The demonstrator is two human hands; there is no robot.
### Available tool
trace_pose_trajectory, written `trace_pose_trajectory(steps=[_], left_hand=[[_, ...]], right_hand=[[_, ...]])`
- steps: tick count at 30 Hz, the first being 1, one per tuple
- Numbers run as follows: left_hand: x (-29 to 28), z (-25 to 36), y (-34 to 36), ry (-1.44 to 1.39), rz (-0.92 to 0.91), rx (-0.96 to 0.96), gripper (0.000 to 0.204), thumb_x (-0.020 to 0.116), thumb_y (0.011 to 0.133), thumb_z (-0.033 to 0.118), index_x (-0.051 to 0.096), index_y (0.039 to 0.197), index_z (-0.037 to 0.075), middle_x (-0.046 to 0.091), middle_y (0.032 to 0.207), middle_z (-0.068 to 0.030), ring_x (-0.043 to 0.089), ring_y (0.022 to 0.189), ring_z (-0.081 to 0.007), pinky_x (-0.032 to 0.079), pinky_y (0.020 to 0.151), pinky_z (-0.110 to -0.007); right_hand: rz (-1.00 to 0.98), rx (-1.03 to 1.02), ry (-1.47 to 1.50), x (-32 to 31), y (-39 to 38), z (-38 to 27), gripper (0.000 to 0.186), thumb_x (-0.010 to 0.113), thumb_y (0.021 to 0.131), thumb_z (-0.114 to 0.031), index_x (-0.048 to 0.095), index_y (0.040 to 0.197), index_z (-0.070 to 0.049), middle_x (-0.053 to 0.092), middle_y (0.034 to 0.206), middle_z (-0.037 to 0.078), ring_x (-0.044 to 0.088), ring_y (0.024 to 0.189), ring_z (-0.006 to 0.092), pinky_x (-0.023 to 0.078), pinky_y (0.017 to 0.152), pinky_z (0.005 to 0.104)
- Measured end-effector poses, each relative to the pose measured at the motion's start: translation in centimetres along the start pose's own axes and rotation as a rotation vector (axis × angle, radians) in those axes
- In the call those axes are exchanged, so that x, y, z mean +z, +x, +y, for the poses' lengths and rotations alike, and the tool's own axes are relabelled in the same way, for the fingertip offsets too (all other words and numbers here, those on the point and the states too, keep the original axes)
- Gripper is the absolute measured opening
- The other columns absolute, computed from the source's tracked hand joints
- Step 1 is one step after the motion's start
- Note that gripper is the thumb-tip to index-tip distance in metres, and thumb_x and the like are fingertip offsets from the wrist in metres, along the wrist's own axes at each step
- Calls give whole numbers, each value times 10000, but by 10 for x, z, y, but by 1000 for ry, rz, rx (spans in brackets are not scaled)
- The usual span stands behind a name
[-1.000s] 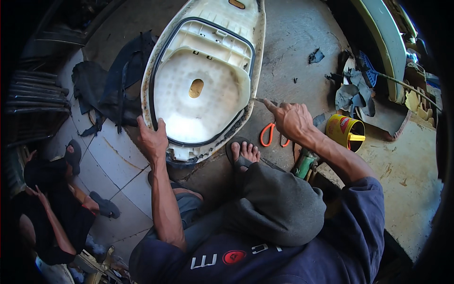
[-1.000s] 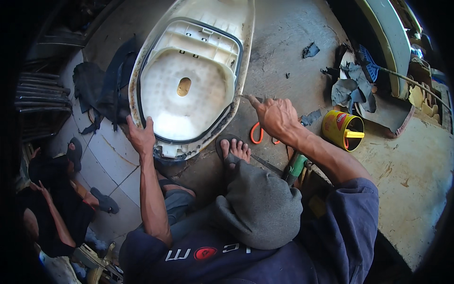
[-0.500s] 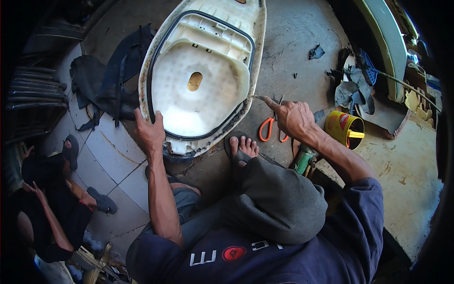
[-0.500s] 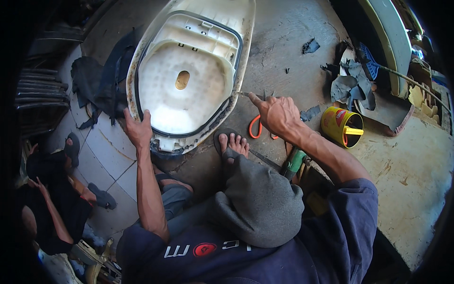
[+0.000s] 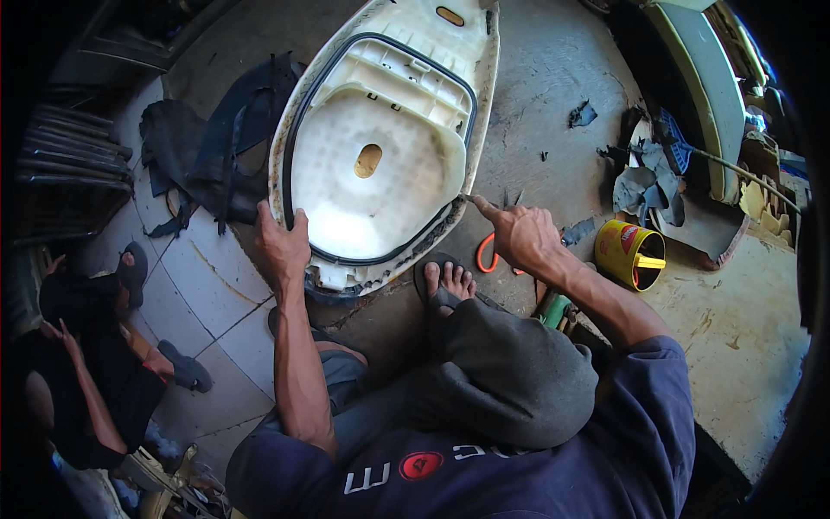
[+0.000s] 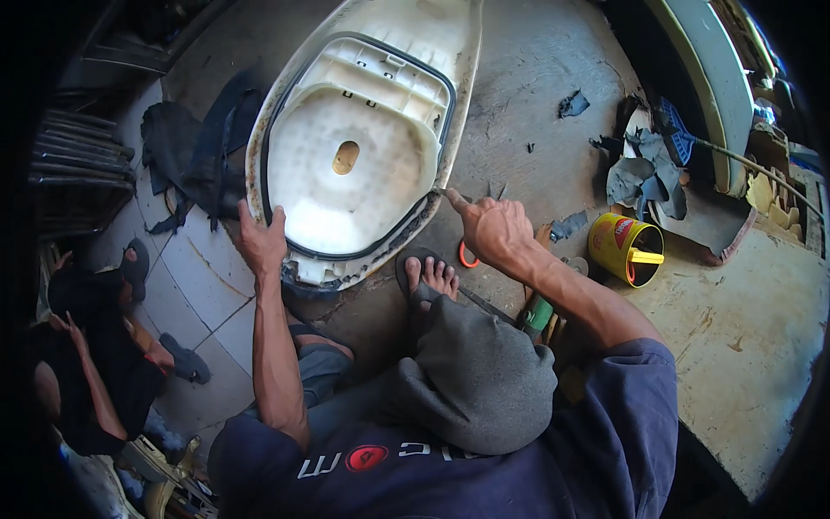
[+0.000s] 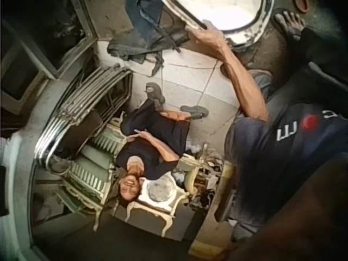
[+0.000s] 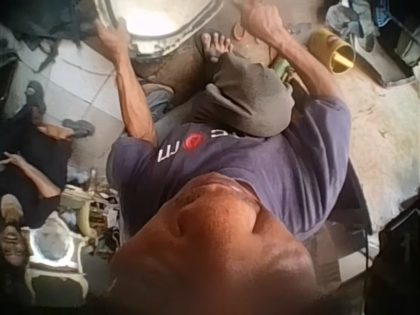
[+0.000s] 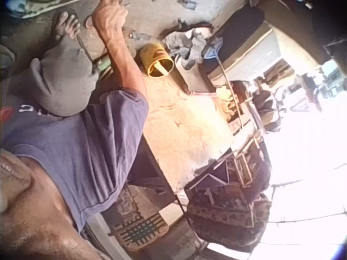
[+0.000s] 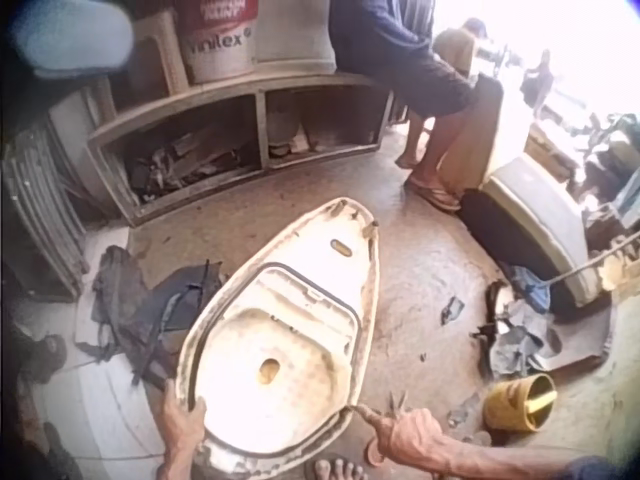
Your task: The person reupholsters a scooter seat by prying off the old blue vinyl covering and staples from the plastic seat frame using pliers and a blade, working on the floor of a workshop.
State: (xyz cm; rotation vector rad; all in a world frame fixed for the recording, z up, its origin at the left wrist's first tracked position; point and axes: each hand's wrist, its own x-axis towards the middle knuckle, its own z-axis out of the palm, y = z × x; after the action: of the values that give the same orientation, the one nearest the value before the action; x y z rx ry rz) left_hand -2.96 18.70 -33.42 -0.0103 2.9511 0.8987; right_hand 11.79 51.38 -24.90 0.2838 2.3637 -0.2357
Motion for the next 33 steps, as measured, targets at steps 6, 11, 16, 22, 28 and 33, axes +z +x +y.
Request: trace_pose_trajectory(steps=[6,11,16,22,28,33], left_hand=[[-5,18,-2,25,16,-47,489,727,860,191,544,1269,-5,685,1126,-252,692,1001,-427,555,833,-467],[-13,32,5,-34,-29,-119,465,740,838,197,545,1213,3,687,1110,-252,686,994,-442,548,819,-483],[4,-2,3,15,71,29,507,744,834,193,535,1256,4,691,1078,-263,687,984,-444,548,842,-484],[0,10,1,-3,43,-34,496,748,838,208,559,1239,-15,678,1149,-277,671,1037,-458,541,871,-479],[3,21,6,42,9,-73,543,740,841,208,554,1306,-1,702,1097,-265,695,999,-437,559,842,-471],[-9,16,0,-12,-49,-101,519,729,849,216,553,1293,11,703,1104,-266,697,1004,-431,566,825,-474]], right_hand=[[140,-117,-363,6,-10,-2,574,536,944,-114,470,1513,-159,695,928,194,704,814,315,564,674,421],[-109,72,448,8,2,24,634,528,898,-111,465,1522,-203,700,801,199,721,731,337,574,667,462],[85,-74,-71,-4,-14,17,595,528,919,-120,482,1507,-199,714,840,202,722,742,357,570,639,476],[89,-134,-372,3,-3,-4,578,518,950,-101,450,1522,-148,701,910,183,711,787,337,568,651,431],[60,-44,-54,21,6,8,661,523,909,-97,415,1551,-207,697,910,209,709,757,362,567,645,479],[76,-105,-165,-5,-8,-5,638,523,910,-88,440,1535,-186,686,853,200,700,708,341,552,609,468]])
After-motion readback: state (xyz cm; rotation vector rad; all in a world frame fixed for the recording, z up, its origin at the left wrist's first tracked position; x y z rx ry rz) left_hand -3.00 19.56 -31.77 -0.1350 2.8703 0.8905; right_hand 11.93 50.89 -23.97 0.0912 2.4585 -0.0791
